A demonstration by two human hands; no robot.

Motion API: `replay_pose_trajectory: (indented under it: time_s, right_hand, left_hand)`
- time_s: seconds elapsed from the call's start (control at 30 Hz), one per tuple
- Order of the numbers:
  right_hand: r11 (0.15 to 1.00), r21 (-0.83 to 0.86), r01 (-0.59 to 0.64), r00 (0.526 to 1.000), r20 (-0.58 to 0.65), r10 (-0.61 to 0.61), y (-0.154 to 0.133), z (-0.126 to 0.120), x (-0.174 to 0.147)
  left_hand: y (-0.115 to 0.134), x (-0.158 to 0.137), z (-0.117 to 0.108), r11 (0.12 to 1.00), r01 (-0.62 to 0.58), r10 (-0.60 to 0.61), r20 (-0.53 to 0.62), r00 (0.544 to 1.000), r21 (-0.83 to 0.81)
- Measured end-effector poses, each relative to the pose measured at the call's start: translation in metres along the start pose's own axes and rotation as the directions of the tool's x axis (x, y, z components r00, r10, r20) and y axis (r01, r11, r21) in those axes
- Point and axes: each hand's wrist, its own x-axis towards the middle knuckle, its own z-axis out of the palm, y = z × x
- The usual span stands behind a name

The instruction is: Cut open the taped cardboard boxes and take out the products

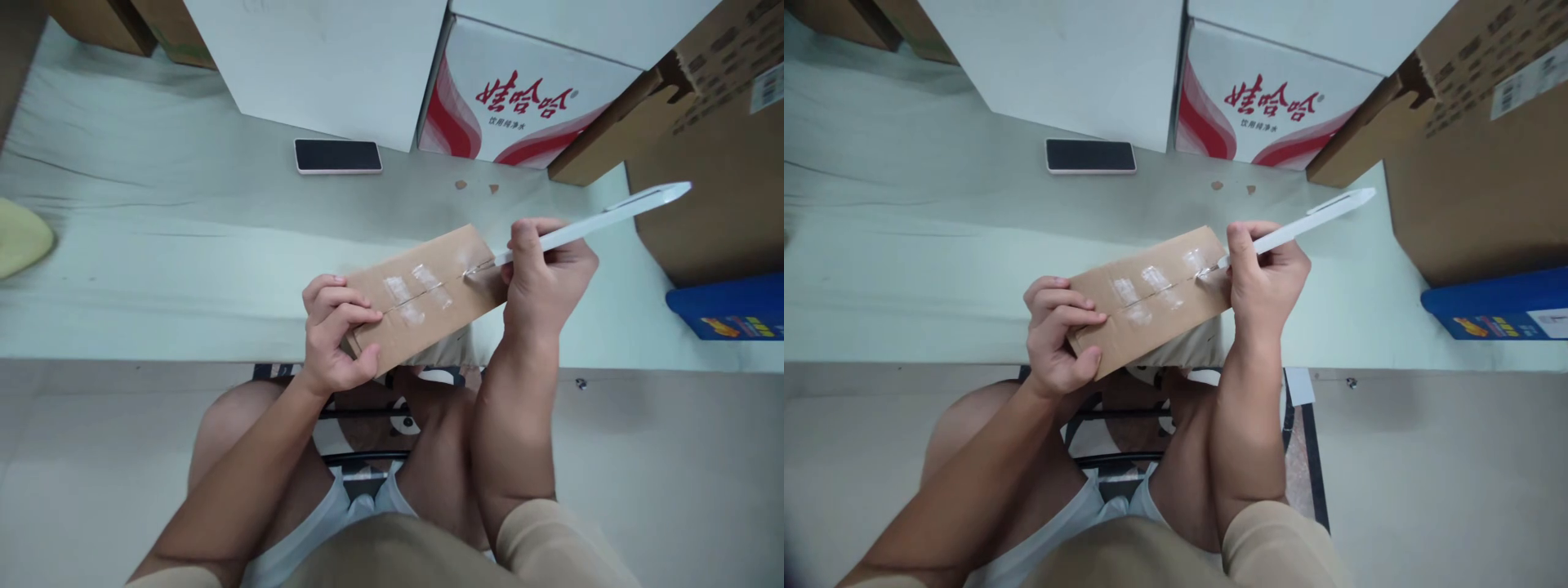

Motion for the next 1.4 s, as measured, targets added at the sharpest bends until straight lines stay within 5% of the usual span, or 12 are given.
replay_pose_trajectory:
  time_s: [0.53,0.83,1.4]
  right_hand:
    - [0.983,0.130,-0.131,0.990,0.078,0.122,-0.006,0.000,0.001]
    - [0.996,0.064,-0.066,0.992,0.109,0.059,-0.005,0.005,0.000]
    - [0.999,0.044,0.013,0.994,-0.105,-0.008,0.013,0.007,-0.002]
  left_hand:
    - [0.002,0.004,-0.005,0.994,-0.048,0.046,0.020,0.999,0.098]
    - [-0.002,0.001,-0.006,0.986,-0.041,0.035,0.036,0.999,0.163]
    - [-0.002,0.002,-0.005,0.991,-0.040,0.036,0.033,0.999,0.131]
